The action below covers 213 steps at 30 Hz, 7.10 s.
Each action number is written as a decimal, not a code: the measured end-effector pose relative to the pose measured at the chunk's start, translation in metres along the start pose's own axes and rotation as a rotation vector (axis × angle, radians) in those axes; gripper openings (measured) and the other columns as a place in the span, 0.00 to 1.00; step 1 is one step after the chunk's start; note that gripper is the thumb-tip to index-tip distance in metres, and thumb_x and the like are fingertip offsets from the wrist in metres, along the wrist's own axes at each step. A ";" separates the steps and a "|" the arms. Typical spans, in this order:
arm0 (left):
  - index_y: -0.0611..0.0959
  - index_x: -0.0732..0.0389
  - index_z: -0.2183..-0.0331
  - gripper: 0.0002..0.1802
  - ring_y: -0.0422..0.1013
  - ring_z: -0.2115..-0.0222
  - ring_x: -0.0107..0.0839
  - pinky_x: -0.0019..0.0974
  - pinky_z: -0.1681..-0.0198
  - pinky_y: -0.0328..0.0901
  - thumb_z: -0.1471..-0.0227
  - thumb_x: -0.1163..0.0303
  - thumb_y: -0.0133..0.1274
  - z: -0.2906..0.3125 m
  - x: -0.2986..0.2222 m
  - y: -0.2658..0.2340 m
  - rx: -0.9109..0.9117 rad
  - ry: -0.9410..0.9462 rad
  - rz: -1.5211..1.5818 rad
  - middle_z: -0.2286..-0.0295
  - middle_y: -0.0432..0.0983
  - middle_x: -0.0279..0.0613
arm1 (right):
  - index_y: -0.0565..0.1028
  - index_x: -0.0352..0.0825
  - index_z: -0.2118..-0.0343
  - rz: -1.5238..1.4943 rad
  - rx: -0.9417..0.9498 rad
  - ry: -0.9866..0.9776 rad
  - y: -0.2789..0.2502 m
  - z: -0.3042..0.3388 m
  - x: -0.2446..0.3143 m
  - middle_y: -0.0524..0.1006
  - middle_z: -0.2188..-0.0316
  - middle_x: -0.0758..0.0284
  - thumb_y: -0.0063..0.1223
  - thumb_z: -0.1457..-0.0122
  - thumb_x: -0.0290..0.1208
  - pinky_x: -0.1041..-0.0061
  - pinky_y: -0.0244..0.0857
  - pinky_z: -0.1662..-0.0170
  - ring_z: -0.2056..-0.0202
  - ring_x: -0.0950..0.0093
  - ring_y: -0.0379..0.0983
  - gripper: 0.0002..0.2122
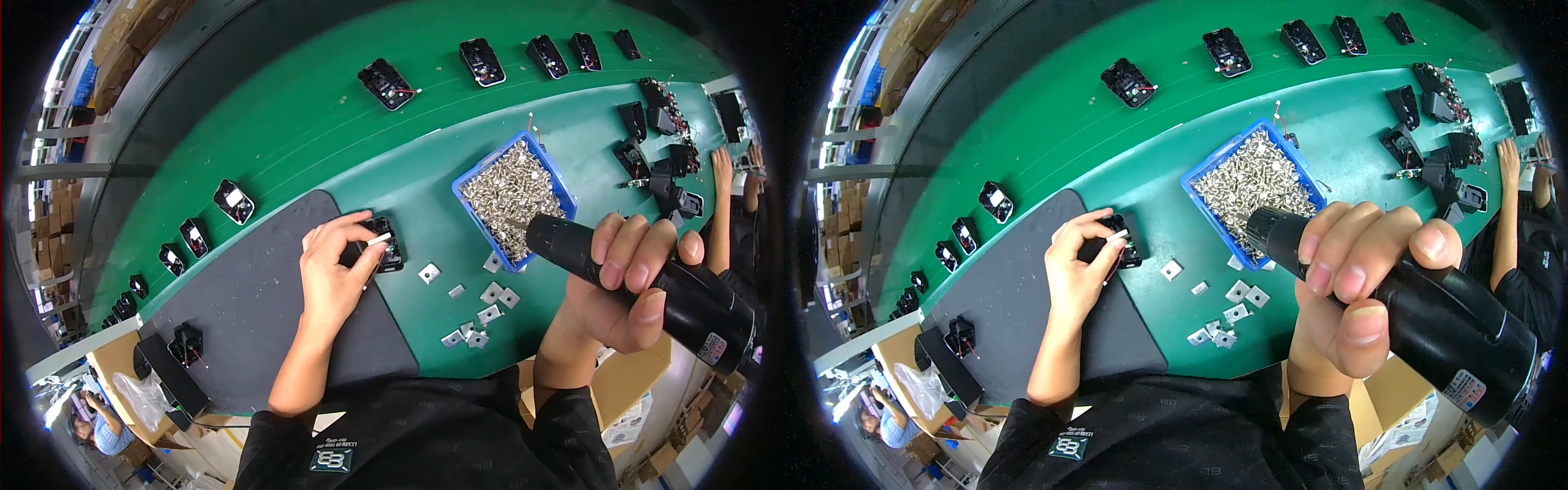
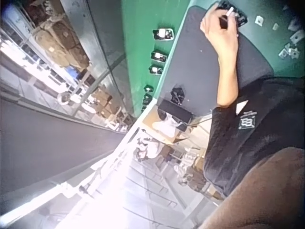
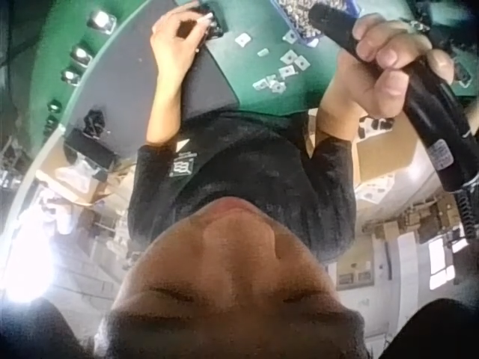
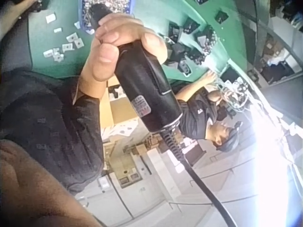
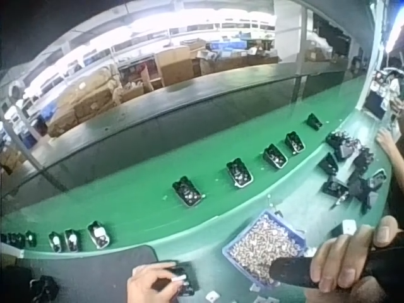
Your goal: The person assembles small electronic components by inserting internal components and a circuit board into an electronic housing, then securing them with screws using an electric screwdriver.
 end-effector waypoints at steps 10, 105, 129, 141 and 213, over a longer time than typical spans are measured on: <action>0.82 0.61 0.65 0.15 0.64 0.72 0.29 0.31 0.66 0.63 0.62 0.78 0.61 -0.021 0.002 0.015 0.226 -0.120 0.034 0.72 0.72 0.36 | 0.64 0.43 0.51 -0.017 0.007 -0.031 0.003 -0.005 0.008 0.69 0.75 0.76 0.61 0.49 0.34 0.78 0.61 0.70 0.77 0.81 0.66 0.23; 0.75 0.59 0.52 0.42 0.65 0.56 0.44 0.44 0.51 0.60 0.74 0.60 0.69 -0.018 -0.026 0.037 0.197 0.336 0.071 0.59 0.70 0.42 | 0.61 0.41 0.62 -0.049 0.265 0.288 0.080 0.018 -0.090 0.64 0.78 0.75 0.54 0.47 0.28 0.79 0.59 0.73 0.80 0.82 0.62 0.14; 0.71 0.59 0.47 0.41 0.68 0.57 0.49 0.45 0.49 0.61 0.66 0.63 0.64 -0.091 0.053 -0.033 -0.030 0.073 -0.369 0.57 0.73 0.53 | 0.60 0.31 0.47 -0.004 0.101 0.192 -0.008 -0.014 0.031 0.67 0.76 0.71 0.52 0.47 0.31 0.78 0.60 0.75 0.80 0.80 0.62 0.25; 0.79 0.60 0.67 0.14 0.71 0.63 0.43 0.43 0.58 0.64 0.59 0.68 0.59 0.017 -0.084 0.052 0.261 0.423 -0.132 0.66 0.74 0.42 | 0.63 0.30 0.54 0.329 0.048 0.552 -0.042 0.051 -0.014 0.65 0.79 0.70 0.57 0.52 0.27 0.77 0.61 0.74 0.81 0.80 0.63 0.22; 0.81 0.62 0.60 0.24 0.73 0.62 0.40 0.39 0.56 0.62 0.63 0.67 0.65 0.013 -0.092 0.006 0.203 0.408 0.183 0.64 0.77 0.43 | 0.68 0.35 0.61 -0.434 0.065 0.269 0.033 -0.006 0.013 0.70 0.80 0.73 0.59 0.56 0.21 0.82 0.67 0.72 0.80 0.82 0.69 0.17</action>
Point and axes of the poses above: each hand's wrist, its own z-axis away from the middle knuckle, its own y-axis out of the palm, x = y × z, the point moved 10 cm from there along -z, towards the middle knuckle
